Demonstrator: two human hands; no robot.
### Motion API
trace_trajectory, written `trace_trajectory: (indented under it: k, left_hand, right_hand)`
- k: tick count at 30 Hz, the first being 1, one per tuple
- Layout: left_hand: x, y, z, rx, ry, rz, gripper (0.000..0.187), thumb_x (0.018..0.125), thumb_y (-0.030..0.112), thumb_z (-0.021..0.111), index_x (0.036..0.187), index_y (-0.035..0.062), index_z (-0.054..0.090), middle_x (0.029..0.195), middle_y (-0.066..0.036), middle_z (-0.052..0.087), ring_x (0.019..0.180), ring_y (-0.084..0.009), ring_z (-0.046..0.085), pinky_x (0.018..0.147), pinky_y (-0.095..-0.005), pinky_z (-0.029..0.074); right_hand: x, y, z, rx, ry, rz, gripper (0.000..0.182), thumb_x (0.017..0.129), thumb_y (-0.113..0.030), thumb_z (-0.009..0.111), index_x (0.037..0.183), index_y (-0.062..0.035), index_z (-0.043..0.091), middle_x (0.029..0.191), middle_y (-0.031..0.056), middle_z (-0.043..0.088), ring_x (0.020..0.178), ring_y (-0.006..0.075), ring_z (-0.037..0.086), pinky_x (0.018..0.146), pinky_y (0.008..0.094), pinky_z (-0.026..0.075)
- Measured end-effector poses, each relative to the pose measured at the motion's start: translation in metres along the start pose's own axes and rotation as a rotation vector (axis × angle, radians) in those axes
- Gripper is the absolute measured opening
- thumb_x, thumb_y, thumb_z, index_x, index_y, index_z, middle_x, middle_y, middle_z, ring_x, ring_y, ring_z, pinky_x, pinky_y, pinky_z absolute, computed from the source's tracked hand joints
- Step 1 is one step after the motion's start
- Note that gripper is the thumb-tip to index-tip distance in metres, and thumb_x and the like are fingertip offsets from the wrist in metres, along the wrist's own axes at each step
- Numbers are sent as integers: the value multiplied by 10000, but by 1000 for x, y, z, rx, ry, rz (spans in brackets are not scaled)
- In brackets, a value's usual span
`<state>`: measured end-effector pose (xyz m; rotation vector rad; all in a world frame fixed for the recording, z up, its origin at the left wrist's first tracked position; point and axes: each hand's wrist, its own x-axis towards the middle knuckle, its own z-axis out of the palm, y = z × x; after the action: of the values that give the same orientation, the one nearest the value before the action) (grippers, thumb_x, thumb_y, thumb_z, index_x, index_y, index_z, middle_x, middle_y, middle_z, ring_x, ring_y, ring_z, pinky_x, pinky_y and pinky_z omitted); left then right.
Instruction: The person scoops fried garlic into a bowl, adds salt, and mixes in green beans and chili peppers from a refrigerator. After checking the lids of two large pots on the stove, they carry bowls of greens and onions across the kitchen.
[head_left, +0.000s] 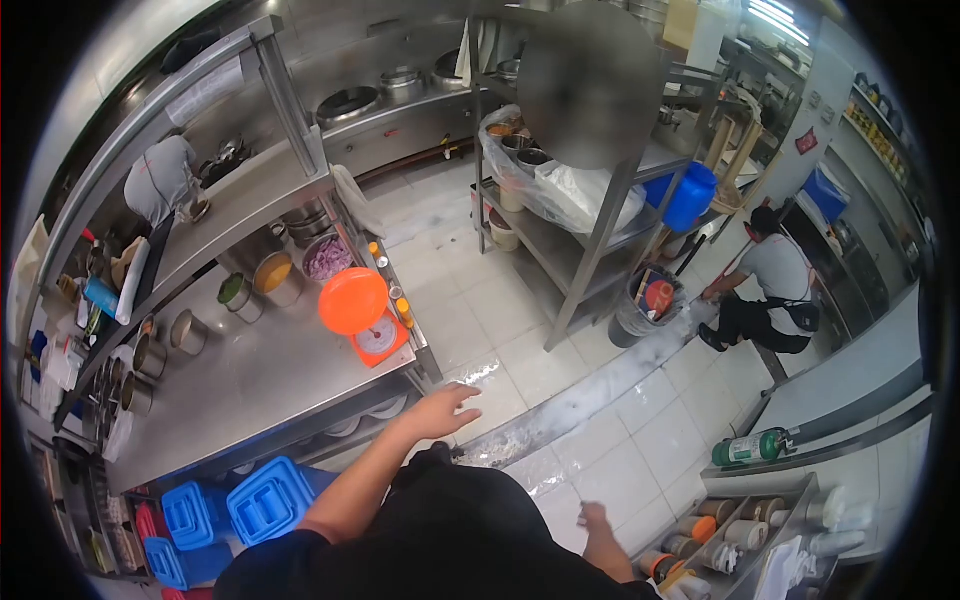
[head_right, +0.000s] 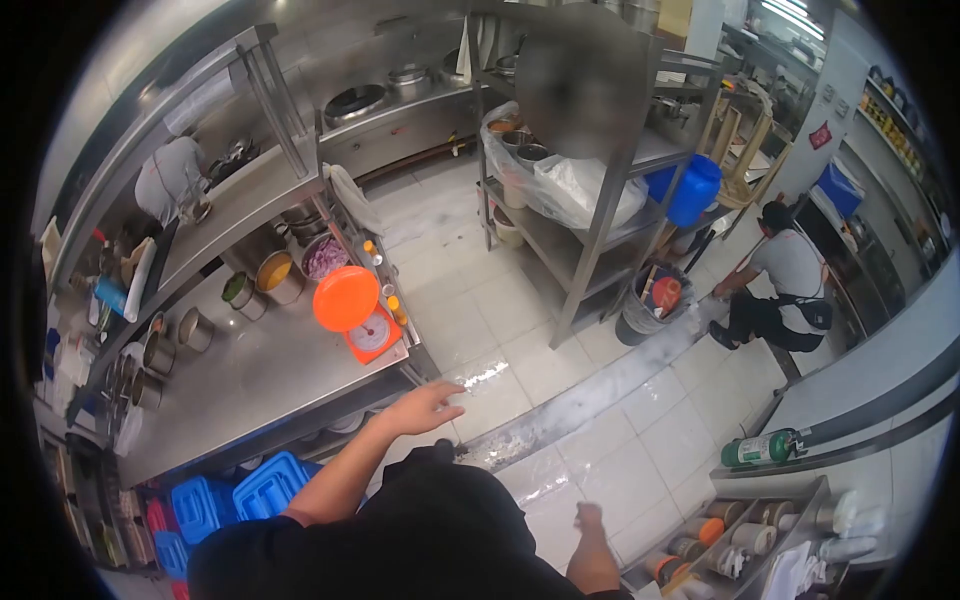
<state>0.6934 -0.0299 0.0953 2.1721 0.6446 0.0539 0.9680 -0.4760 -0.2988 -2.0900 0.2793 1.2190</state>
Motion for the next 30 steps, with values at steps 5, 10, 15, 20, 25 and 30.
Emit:
trace_trajectory:
  k: [5,10,15,20,25,30]
  left_hand:
    - [81,26,-39,-102,47,170,421,993,337,629,1351,115,606,1253,-130,629,996,-232,630,890,-361,523]
    - [188,25,-124,-265,158,152,396,1001,332,630,1332,114,624,1057,-29,675,888,-122,603,817,-299,513]
    - [344,31,-244,-324,436,318,353,977,297,645,1229,51,671,1036,-63,699,809,-111,633,720,-294,522]
    - [558,42,-377,-342,717,261,401,965,362,622,1177,27,683,963,-131,741,900,-218,694,801,-350,537]
    - [705,58,-479,-55,836,-83,670,899,617,567,1269,67,667,1286,-175,665,1217,-346,622,994,-428,503]
    - [742,84,-516,195,617,-251,728,854,629,638,1307,59,651,1296,-162,669,1240,-316,621,1019,-400,498]
  right_hand:
    - [11,-164,14,127,-2,-318,315,908,-252,665,1156,-63,616,996,88,643,893,231,636,720,429,566]
    - [-16,-236,59,39,-86,-360,323,925,-290,666,1155,-66,634,991,70,650,891,204,630,719,402,560]
    - [-23,-279,69,-108,-191,-248,368,930,-327,675,1173,-53,642,996,85,657,879,203,630,741,399,569]
    - [14,-368,55,-484,-36,-379,395,919,-360,693,1125,-24,672,965,105,680,860,194,643,724,369,565]
    - [-57,-562,77,-454,43,-761,397,950,-326,668,1207,-23,659,1107,148,715,942,229,684,838,352,553]
    - [-66,-644,81,-471,74,-744,405,960,-314,655,1271,-55,633,1172,164,708,999,287,695,892,367,545]
